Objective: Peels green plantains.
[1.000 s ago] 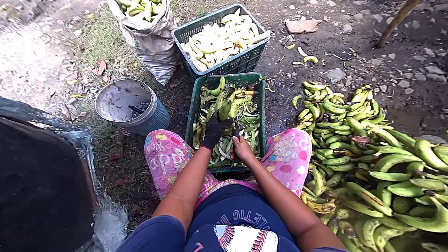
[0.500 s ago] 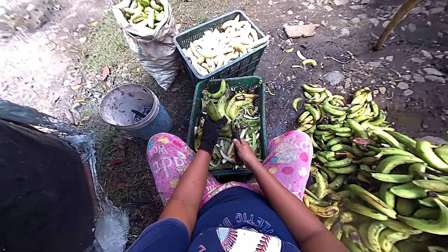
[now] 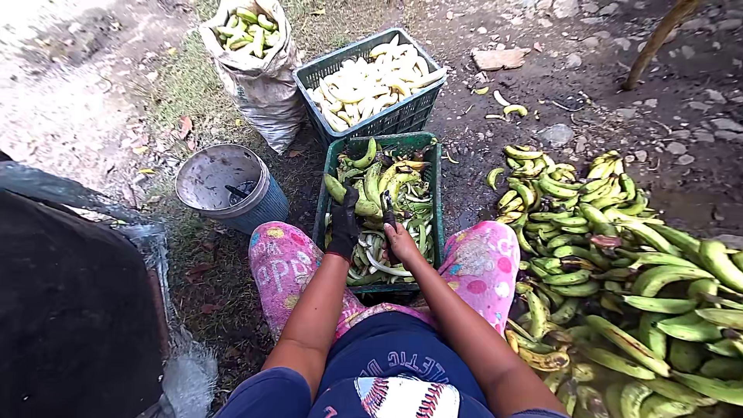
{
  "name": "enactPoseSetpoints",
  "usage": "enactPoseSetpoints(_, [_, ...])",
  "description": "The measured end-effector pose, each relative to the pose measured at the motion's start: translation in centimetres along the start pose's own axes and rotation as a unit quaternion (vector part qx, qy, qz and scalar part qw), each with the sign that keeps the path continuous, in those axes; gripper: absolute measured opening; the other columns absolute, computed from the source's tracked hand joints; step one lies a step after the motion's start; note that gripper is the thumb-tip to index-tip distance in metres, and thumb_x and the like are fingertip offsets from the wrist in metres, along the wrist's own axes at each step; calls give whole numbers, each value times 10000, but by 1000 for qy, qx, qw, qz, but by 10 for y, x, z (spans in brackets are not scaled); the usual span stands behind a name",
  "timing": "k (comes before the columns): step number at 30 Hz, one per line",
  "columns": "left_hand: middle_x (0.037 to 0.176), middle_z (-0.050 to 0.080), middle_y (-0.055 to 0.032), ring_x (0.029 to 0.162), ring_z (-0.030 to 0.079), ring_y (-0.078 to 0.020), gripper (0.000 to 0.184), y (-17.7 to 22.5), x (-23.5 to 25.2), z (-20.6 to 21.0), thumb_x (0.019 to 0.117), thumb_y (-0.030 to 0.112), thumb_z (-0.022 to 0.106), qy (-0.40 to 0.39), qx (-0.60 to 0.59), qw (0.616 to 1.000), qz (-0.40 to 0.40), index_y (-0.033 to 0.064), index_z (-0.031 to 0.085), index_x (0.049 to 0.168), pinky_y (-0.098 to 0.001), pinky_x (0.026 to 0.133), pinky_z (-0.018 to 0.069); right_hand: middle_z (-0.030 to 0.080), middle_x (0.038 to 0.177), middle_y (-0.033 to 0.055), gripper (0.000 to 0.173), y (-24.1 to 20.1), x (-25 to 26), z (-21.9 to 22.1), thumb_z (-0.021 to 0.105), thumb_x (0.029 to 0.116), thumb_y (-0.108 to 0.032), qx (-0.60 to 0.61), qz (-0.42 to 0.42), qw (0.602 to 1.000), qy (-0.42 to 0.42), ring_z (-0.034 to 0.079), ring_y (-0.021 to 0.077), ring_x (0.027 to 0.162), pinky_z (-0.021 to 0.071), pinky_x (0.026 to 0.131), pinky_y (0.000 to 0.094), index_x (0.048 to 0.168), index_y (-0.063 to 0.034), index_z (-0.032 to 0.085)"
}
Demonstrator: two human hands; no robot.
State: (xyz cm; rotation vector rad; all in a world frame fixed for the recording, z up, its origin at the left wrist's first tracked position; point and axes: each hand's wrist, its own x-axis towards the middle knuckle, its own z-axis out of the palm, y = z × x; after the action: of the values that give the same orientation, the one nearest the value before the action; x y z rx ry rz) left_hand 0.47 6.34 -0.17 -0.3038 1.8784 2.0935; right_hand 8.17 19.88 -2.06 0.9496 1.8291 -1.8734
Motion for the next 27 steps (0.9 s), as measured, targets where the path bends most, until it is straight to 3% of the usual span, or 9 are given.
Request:
enactPoseSetpoints(4, [1333,621,-44,1139,617,-214,539,9,5,-38,1023,605,447,-79,-1,996,40,270,536,1436,-495,914,543,687,1155,146,484,2,-10,-23,533,1073,-368,-135,-144,980,14,677,241,970,550,871,452,1489,-128,471])
enactPoseSetpoints(7, [1153,668,-56,960,655,-172,497,29,16,-31,1045,555,439,-146,-32,987,63,195,580,1358,-400,802,573,647,1355,131,563,-11,-21,-41,501,1025,-568,-255,-272,927,38,614,300,1255,467,1061,592,1459,-217,575])
enactPoseSetpoints(9, [1145,656,-67,973,651,-145,445,56,8,-13,1081,426,406,-141,7,988,68,118,549,1369,-372,838,572,689,1241,133,585,-24,-28,-46,494,996,-631,-326,-352,875,60,637,324,1182,473,1008,610,1388,-227,653])
enactPoseSetpoints(11, [1363,609,-45,1185,607,-142,473,58,-12,-18,1082,456,391,-134,141,977,93,190,526,1449,-417,991,521,698,1116,138,600,-34,-29,-49,486,982,-664,-376,-406,830,68,651,337,1087,477,964,607,1350,-233,685])
enactPoseSetpoints(15, [1229,642,-62,1009,636,-164,494,28,-26,-20,1065,540,370,-127,94,984,77,232,549,1406,-429,822,555,683,1018,182,646,-59,-17,-51,440,982,-691,-415,-479,759,151,656,381,964,493,862,606,1308,-202,708])
enactPoseSetpoints(20, [1289,620,-97,1107,628,-163,515,16,-50,-13,1110,440,276,-152,-31,986,52,143,483,1477,-408,957,541,657,1251,237,522,-106,-1,-55,472,1047,-554,-351,-322,841,258,601,432,1198,412,983,663,1416,-221,633])
enactPoseSetpoints(22, [1084,680,-74,918,673,-159,534,9,-38,-23,1090,519,287,-167,-104,979,46,150,570,1353,-386,811,592,659,1246,220,532,-111,-11,-54,434,1054,-569,-330,-319,860,222,605,408,1200,414,998,665,1431,-240,614])
enactPoseSetpoints(24, [1010,666,-20,824,652,-114,512,10,-25,-37,1071,561,312,-179,-92,977,77,195,580,1308,-333,721,588,682,1156,194,534,-95,-29,-44,477,1032,-583,-349,-374,845,156,640,389,1105,456,947,664,1371,-212,658])
enactPoseSetpoints(27, [1208,648,-51,987,634,-149,453,28,-21,-46,1077,483,375,-92,74,985,123,220,550,1402,-409,814,558,692,1040,126,588,-57,-43,-33,523,958,-676,-396,-440,801,92,658,326,991,489,891,611,1312,-242,702])
